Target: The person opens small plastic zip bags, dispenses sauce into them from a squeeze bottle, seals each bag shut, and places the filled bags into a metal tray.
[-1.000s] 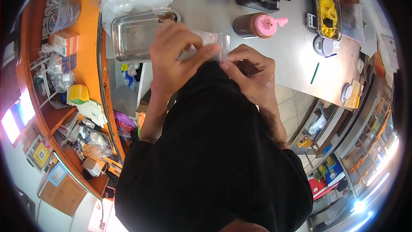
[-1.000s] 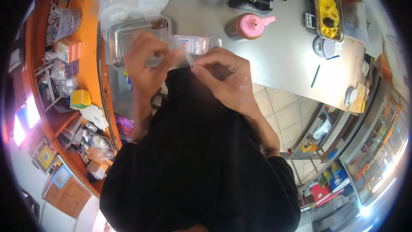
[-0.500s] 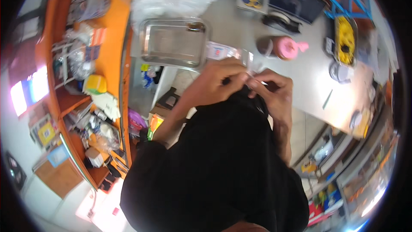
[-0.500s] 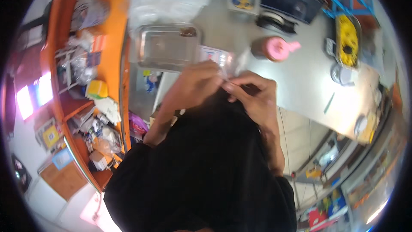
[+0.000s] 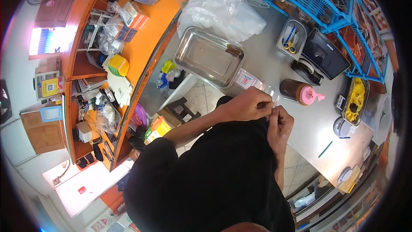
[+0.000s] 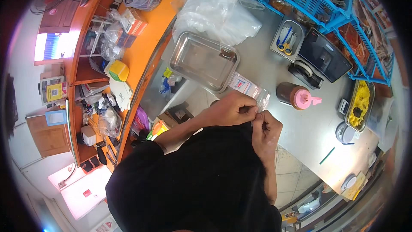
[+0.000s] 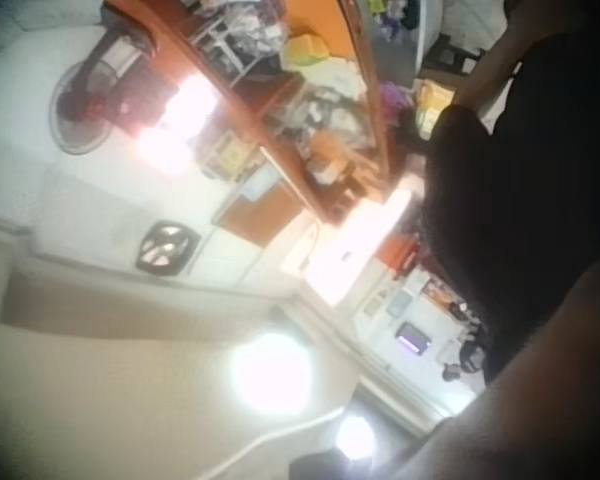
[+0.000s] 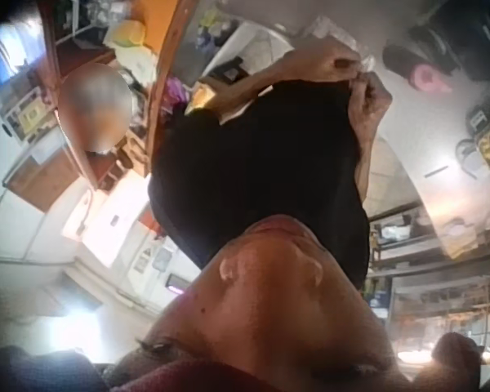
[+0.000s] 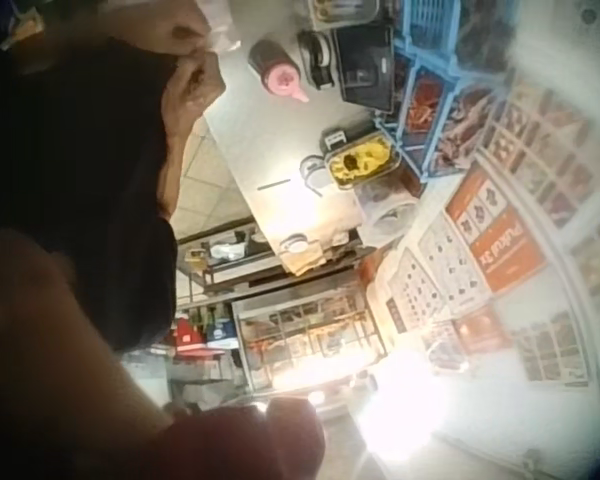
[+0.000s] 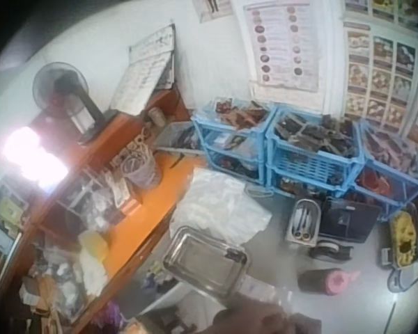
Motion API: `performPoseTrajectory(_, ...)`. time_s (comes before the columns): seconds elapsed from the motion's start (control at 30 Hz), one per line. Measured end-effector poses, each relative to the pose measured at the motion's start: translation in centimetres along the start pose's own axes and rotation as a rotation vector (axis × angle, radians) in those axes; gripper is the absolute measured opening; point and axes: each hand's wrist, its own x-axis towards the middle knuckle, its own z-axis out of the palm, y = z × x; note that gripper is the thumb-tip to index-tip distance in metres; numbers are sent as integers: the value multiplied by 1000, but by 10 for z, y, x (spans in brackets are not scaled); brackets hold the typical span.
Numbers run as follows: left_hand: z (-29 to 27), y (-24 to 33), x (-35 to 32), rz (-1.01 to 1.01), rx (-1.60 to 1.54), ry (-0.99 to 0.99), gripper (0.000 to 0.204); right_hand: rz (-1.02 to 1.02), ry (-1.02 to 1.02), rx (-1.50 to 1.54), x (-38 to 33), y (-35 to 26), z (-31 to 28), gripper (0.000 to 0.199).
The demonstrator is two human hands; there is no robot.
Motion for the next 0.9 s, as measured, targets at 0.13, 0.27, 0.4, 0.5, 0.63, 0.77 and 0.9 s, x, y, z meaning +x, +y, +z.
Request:
performPoseTrajectory(0.13, 4, -4, 2, 113, 79, 190, 22, 50, 119, -150, -1, -13, 6, 28)
performPoseTrajectory(0.27, 5, -5, -3, 72, 142, 240, 19, -67, 32, -191, 6, -13, 1, 15)
performPoseTrajectory(0.4, -9, -2, -4, 71, 179, 67, 19, -17, -40, -189, 6, -7, -4, 14)
performPoseTrajectory(0.5, -15, -5, -4, 101, 131, -49, 21, -71, -161, -109, 5, -2, -7, 15)
performPoseTrajectory(0.63, -11, 3, -2, -59, 11, -159, 20, -142, -164, -259, 4, 5, -10, 18)
performPoseTrajectory(0.77, -6, -10, -1, -97, -162, -106, 20, -103, -83, -21, 1, 6, -4, 20)
performPoseTrajectory(0.9, -3, -2, -1, 26, -11, -11, 19, -29, -67, -26, -1, -1, -2, 15)
